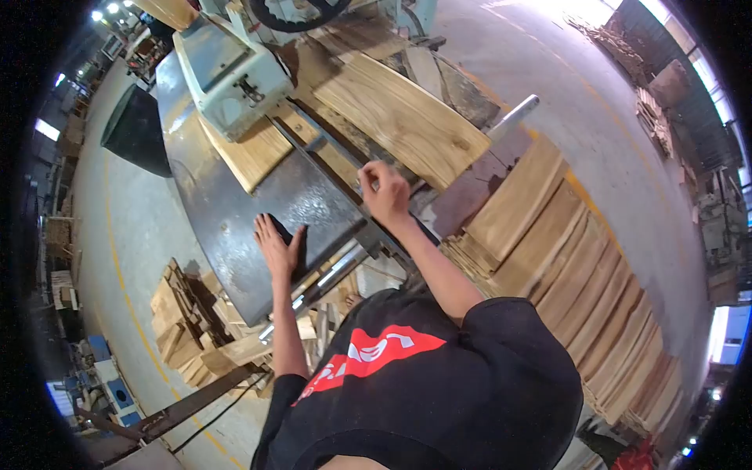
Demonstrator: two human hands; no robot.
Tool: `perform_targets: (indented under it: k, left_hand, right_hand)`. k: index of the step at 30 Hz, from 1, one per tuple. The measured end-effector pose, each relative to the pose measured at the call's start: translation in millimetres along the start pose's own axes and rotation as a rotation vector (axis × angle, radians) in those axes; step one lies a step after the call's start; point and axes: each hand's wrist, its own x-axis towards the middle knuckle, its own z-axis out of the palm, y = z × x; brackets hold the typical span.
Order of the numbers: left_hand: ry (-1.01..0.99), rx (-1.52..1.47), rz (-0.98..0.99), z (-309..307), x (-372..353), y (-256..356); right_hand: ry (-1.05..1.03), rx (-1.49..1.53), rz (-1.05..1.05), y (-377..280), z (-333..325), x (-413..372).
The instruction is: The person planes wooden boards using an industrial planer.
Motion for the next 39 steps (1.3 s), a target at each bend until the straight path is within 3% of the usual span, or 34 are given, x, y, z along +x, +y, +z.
perform_targets:
  k: [4, 7, 14, 20, 23, 27, 29, 30, 31, 36, 39]
  left_hand:
    - [-0.009, 0.002, 0.0, -2.9, -0.5, 0.5]
    - [-0.002, -0.008, 0.006, -2.3, -1.4, 0.5]
    - [0.02, 0.009, 0.033, 5.9, -2.3, -6.8]
    - [0.029, -0.04, 0.025, 6.3, -6.6, -8.8]
    - [0.046, -0.082, 0.029, 6.2, -4.2, -12.1]
    - [0.058, -0.095, 0.031, 5.4, -6.5, -9.7]
    - [0.07, -0.107, 0.031, 6.9, -6.7, -11.3]
    - [0.073, -0.11, 0.027, 6.1, -7.8, -11.1]
    - [0.077, -0.114, 0.023, 4.8, -8.0, -9.5]
    - [0.104, -0.103, 0.021, 7.6, -9.0, -9.3]
    - [0.115, -0.133, 0.011, 4.1, -9.4, -6.8]
  right_hand:
    - [-0.103, -0.512, -0.072, 49.8, -64.2, 10.2]
    - [-0.196, -0.759, 0.02, 75.1, -80.4, 10.6]
    - [-0.126, -0.941, -0.236, 135.8, -74.1, 0.9]
    - [-0.258, -1.0, -0.189, 91.6, -80.3, 2.2]
    - [-0.255, -0.883, -0.273, 54.9, -85.6, 8.5]
    - [-0.326, -0.601, 0.031, -39.4, -115.5, 35.8]
    - [-0.254, -0.418, 0.056, -46.0, -136.6, 52.5]
    - [-0.087, -0.235, -0.012, -47.5, -145.3, 56.4]
    - [-0.124, -0.13, 0.092, -51.9, -155.7, 63.4]
    - [-0.134, 0.16, 0.0, -16.6, -176.3, 60.4]
    - [-0.087, 0.288, 0.212, -56.6, -197.7, 46.7]
